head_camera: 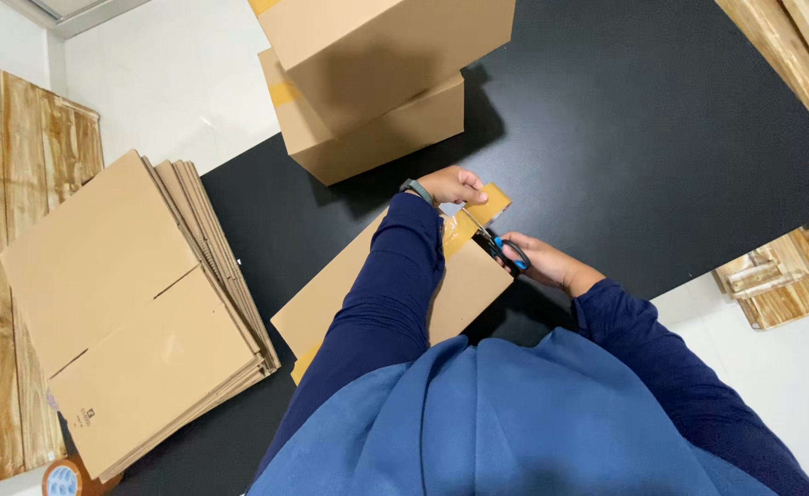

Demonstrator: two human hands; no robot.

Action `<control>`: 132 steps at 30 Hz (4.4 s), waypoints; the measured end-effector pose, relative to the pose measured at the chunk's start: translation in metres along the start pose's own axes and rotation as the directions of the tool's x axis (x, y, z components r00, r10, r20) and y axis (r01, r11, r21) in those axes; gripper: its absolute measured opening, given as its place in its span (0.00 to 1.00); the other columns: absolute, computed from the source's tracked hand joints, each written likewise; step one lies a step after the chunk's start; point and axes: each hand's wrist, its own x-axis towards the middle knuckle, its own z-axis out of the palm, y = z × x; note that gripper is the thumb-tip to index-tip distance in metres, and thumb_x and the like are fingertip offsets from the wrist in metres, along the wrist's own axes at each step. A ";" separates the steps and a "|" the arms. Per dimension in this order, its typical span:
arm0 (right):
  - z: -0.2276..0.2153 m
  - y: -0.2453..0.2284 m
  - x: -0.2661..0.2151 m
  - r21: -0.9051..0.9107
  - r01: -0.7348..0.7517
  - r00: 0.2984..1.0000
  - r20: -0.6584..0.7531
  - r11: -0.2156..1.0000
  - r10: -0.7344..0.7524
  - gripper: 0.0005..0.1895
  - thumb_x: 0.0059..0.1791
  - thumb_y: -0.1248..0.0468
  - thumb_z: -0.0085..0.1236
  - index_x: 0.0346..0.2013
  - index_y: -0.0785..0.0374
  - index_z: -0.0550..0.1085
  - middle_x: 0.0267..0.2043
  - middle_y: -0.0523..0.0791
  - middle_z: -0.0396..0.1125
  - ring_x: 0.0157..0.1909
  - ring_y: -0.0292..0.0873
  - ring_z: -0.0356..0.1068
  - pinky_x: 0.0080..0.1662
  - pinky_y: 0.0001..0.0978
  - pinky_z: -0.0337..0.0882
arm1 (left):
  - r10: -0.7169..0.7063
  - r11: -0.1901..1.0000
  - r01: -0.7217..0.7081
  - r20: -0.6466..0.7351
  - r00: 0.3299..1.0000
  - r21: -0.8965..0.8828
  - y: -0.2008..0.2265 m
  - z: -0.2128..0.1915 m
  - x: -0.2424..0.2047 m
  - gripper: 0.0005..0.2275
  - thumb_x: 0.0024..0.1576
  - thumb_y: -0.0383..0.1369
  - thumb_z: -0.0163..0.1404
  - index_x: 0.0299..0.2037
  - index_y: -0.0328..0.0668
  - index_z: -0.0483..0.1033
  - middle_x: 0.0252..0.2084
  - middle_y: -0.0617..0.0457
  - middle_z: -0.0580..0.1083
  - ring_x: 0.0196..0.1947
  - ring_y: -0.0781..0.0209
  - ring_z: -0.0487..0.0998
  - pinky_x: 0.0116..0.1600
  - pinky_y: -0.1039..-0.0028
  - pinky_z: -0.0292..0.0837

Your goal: The person unfolds a flat cardboard box into a rectangular shape, closes the bottom flaps, and seals the bottom with a strip of adhesive tape using scissors to cut the tape.

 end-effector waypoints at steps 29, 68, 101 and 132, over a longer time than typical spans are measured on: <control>0.023 -0.006 0.045 -0.504 -0.248 0.911 -0.411 0.828 0.022 0.36 0.49 0.35 0.28 0.49 0.63 0.66 0.41 0.49 0.62 0.44 0.47 0.62 0.47 0.37 0.60 | 0.106 0.982 -0.144 -0.279 0.955 -0.119 -0.023 -0.002 0.020 0.12 0.42 0.36 0.61 0.31 0.40 0.74 0.19 0.60 0.68 0.19 0.76 0.68 0.22 0.91 0.62; -0.097 0.009 0.021 -0.794 -0.569 0.820 -0.528 -0.215 -0.220 0.17 0.50 0.62 0.35 0.48 0.51 0.71 0.48 0.44 0.69 0.56 0.47 0.62 0.63 0.56 0.33 | 0.144 0.947 -0.313 -0.962 0.232 0.066 0.037 0.060 -0.266 0.18 0.53 0.30 0.50 0.53 0.44 0.65 0.50 0.46 0.64 0.53 0.49 0.68 0.57 0.63 0.63; 0.111 -0.048 -0.048 -0.278 -0.298 0.944 -0.228 0.913 0.239 0.45 0.40 0.50 0.54 0.66 0.55 0.44 0.53 0.62 0.52 0.51 0.65 0.55 0.43 0.64 0.61 | -0.501 0.762 -0.445 -0.863 0.055 -0.471 -0.142 0.151 -0.361 0.31 0.51 0.53 0.49 0.57 0.41 0.58 0.55 0.48 0.63 0.56 0.57 0.65 0.57 0.70 0.62; 0.126 -0.075 -0.076 -0.514 -0.329 0.941 -0.245 0.792 0.232 0.42 0.42 0.47 0.48 0.66 0.55 0.44 0.57 0.63 0.49 0.52 0.66 0.53 0.44 0.61 0.57 | -0.251 0.925 -0.311 -0.965 -0.069 -0.219 -0.183 0.123 -0.353 0.24 0.59 0.42 0.37 0.63 0.41 0.53 0.65 0.41 0.52 0.65 0.45 0.49 0.68 0.63 0.38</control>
